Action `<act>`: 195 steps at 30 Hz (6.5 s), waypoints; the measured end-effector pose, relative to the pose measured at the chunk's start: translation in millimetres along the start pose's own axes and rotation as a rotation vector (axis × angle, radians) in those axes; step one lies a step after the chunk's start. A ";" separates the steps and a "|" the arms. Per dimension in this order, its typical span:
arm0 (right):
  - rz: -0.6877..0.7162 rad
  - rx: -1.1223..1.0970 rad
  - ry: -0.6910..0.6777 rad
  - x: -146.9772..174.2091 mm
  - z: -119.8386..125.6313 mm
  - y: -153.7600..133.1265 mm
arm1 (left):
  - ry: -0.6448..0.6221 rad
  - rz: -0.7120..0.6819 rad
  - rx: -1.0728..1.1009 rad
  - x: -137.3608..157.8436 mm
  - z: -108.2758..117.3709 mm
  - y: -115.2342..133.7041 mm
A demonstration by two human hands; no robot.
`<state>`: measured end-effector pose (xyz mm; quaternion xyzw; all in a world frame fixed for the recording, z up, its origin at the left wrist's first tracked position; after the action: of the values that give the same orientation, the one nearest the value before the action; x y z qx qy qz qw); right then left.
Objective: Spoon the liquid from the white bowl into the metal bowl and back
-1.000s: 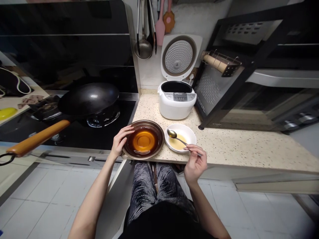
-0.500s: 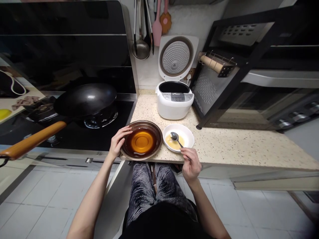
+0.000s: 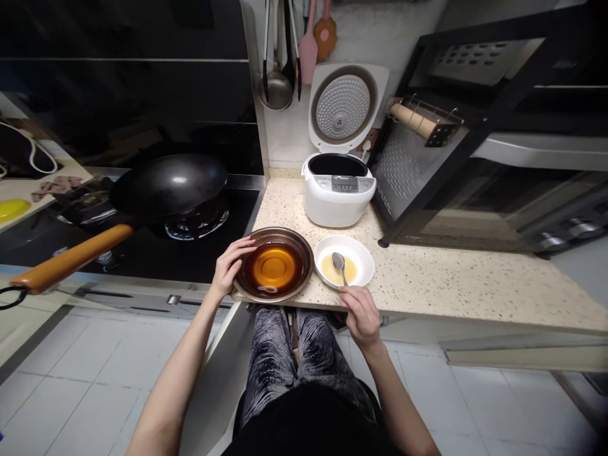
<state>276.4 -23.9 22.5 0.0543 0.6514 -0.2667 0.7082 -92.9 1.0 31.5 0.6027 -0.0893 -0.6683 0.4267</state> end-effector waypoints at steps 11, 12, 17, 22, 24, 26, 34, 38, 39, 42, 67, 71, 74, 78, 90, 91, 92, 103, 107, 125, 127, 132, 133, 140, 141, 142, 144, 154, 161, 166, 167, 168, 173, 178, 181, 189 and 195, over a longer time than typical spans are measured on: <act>-0.426 -0.113 0.420 -16.1 -20.4 -26.4 | 0.006 0.003 0.008 -0.4 -1.5 2.2; -0.442 -0.147 0.412 -16.7 -24.7 -29.7 | 0.004 0.005 0.008 -0.6 -1.5 2.4; -0.504 -0.262 0.297 -10.9 -47.4 -42.3 | 0.003 0.013 0.002 -0.7 -1.2 2.3; -0.479 -0.309 0.167 -0.2 -63.7 -45.2 | -0.001 0.002 0.007 -0.3 -0.9 1.4; -0.480 -0.325 0.126 2.2 -67.3 -44.8 | -0.002 -0.002 0.009 -0.2 -0.9 1.4; -0.492 -0.325 0.101 3.6 -69.5 -44.4 | -0.002 0.000 0.005 -0.2 -1.0 1.6; -0.594 -0.323 0.100 6.3 -74.6 -43.2 | 0.001 -0.005 0.008 0.2 -1.4 0.6; -0.652 -0.347 0.116 8.1 -77.6 -41.7 | -0.001 -0.004 0.011 0.4 -1.4 0.1; -0.660 -0.355 0.124 9.0 -78.2 -41.5 | -0.001 -0.002 0.012 0.5 -1.4 0.0; -0.695 -0.364 0.150 13.0 -79.1 -41.4 | -0.001 0.003 0.017 0.8 -1.4 -0.3; -0.675 -0.417 0.222 14.8 -74.5 -45.4 | -0.003 0.001 0.008 -0.4 -1.0 3.3; -0.650 -0.395 0.214 15.3 -74.5 -45.4 | -0.014 0.001 0.001 -0.8 -0.5 3.8; -0.649 -0.374 0.219 14.4 -72.9 -45.7 | -0.012 -0.004 0.005 -0.7 -0.3 3.5; -0.640 -0.346 0.235 9.5 -68.8 -45.2 | -0.010 -0.005 0.000 -0.1 -0.6 2.9; -0.719 -0.327 0.408 -10.6 -39.1 -31.9 | -0.019 0.009 -0.003 -0.4 -0.1 4.4; -0.719 -0.317 0.427 -11.5 -36.0 -29.6 | -0.018 0.008 -0.002 -0.2 0.0 4.3; -0.719 -0.306 0.444 -12.1 -33.0 -27.0 | -0.017 0.007 -0.001 0.0 0.1 4.0; -0.566 -0.083 0.447 -11.0 -13.2 -8.4 | -0.021 0.005 0.003 1.0 0.6 0.5; -0.453 -0.040 0.368 -6.0 -8.6 -4.8 | -0.009 -0.003 0.011 1.1 0.2 0.0; -0.017 0.022 0.003 1.4 -2.7 2.3 | -0.015 0.007 0.004 0.1 0.9 0.3; -0.022 0.018 0.008 0.3 -2.5 2.9 | -0.015 0.011 0.002 0.3 0.8 -0.1; -0.116 -0.007 0.170 -4.0 -3.5 -0.9 | -0.005 0.001 0.012 0.4 -0.3 0.8; -0.157 -0.004 0.222 -4.8 -4.2 -3.0 | -0.007 0.001 0.009 0.4 -0.7 1.0; -0.302 -0.113 0.412 -7.0 -22.7 -28.1 | 0.004 0.005 0.005 0.3 -1.4 1.5; -0.317 -0.145 0.385 -6.4 -27.1 -31.5 | 0.001 0.003 0.005 0.2 -1.4 1.5; -0.332 -0.174 0.353 -5.5 -31.7 -34.6 | -0.001 0.001 0.007 0.1 -1.4 1.6; -0.349 -0.221 0.276 -3.3 -40.7 -39.1 | 0.001 -0.002 0.010 0.0 -1.4 1.7; -0.458 -0.309 0.120 6.7 -69.8 -38.7 | -0.001 0.006 0.004 0.6 -0.9 -0.4; -0.542 -0.333 0.107 12.6 -74.6 -35.4 | -0.002 0.014 0.015 0.4 -1.1 0.2; -0.627 -0.347 0.129 11.1 -77.7 -37.0 | -0.002 0.006 0.022 0.5 -1.2 0.0; -0.645 -0.354 0.138 10.8 -78.3 -37.6 | -0.002 0.007 0.019 0.6 -1.2 -0.1; -0.661 -0.362 0.147 10.6 -78.9 -38.3 | -0.001 0.009 0.016 0.6 -1.2 -0.1; -0.717 -0.411 0.204 11.9 -80.6 -40.6 | -0.005 0.006 0.028 0.4 -1.4 0.9; -0.769 -0.422 0.227 12.2 -79.4 -40.7 | -0.005 0.003 0.032 0.2 -1.5 1.7; -0.765 -0.428 0.252 9.9 -77.0 -40.7 | -0.004 0.002 0.027 0.4 -1.3 1.1; -0.776 -0.392 0.313 3.8 -63.9 -40.9 | -0.006 -0.001 0.030 1.4 -0.5 -1.6; -0.786 -0.338 0.406 -5.2 -47.4 -33.6 | -0.013 -0.010 0.019 0.6 0.1 0.8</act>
<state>218.9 -30.8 29.6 -0.2613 0.7820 -0.3890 0.4110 -92.6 0.0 31.5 0.6027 -0.0952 -0.6737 0.4170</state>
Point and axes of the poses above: each hand's wrist, its own x-axis away from the middle knuckle, its own z-axis out of the back of the hand, y = z × x, the point moved 1 cm from there along -x, towards the middle knuckle, and after that the axes turned 13 degrees about y, right-handed, at the moved point
